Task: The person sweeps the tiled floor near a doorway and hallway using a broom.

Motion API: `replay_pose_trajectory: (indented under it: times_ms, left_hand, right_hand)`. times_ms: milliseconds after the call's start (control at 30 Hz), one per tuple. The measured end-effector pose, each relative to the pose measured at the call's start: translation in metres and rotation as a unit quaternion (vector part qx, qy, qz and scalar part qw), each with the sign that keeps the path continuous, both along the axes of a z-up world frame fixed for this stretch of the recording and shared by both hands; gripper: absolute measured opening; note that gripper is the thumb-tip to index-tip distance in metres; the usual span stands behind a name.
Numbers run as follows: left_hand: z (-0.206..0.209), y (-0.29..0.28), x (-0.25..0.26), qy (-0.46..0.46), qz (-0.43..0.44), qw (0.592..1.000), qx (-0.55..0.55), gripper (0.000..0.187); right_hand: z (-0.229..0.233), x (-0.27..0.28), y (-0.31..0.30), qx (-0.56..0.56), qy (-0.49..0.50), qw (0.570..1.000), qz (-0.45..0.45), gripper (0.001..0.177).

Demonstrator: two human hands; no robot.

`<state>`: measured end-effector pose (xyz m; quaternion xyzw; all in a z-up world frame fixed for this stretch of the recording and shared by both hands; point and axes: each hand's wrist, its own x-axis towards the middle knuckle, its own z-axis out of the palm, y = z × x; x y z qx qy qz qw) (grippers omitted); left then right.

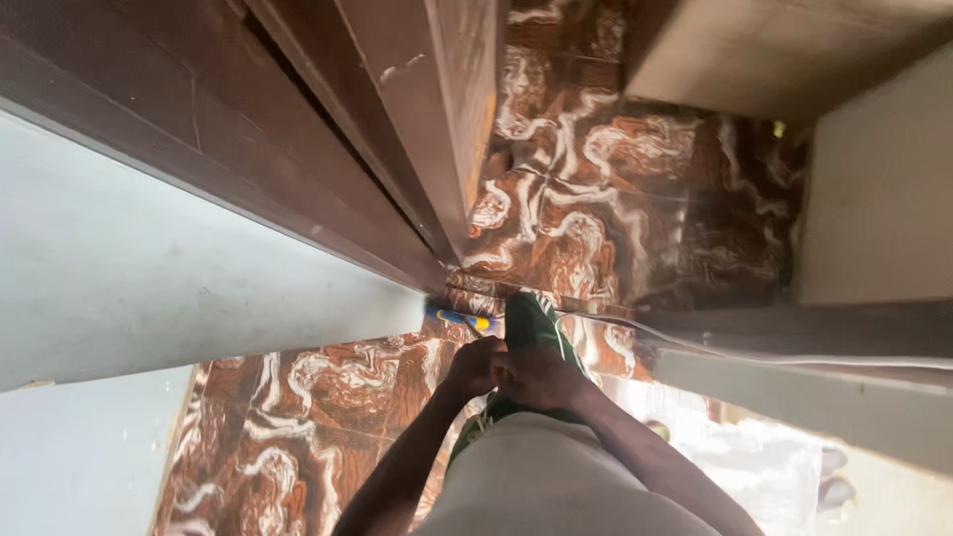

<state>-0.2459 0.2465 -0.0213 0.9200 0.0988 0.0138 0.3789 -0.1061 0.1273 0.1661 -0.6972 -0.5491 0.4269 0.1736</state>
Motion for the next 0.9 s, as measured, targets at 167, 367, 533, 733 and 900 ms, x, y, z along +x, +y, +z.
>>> replay_pose_trajectory:
  times_ms: [167,367,533,733,900]
  left_hand:
    - [0.012,-0.007,-0.008,0.000,-0.011,0.999,0.030,0.012]
    - [0.001,-0.016,0.009,0.008,0.010,0.999,-0.033,0.024]
    - [0.019,-0.036,0.014,0.082,-0.032,0.996,-0.035,0.023]
    - [0.075,-0.097,0.037,0.067,-0.112,0.991,-0.013,0.023]
    - [0.068,-0.132,0.056,0.211,-0.149,0.966,0.009,0.039]
  right_hand:
    - [0.003,-0.024,-0.008,0.007,-0.080,0.997,-0.009,0.018]
    - [-0.003,-0.016,-0.015,0.056,-0.068,0.996,-0.015,0.021]
    - [0.010,-0.019,-0.037,-0.051,-0.113,0.992,0.003,0.025]
    - [0.014,-0.015,-0.120,0.012,-0.110,0.983,-0.145,0.034]
    - [0.001,-0.034,-0.167,0.039,-0.104,0.965,-0.238,0.026]
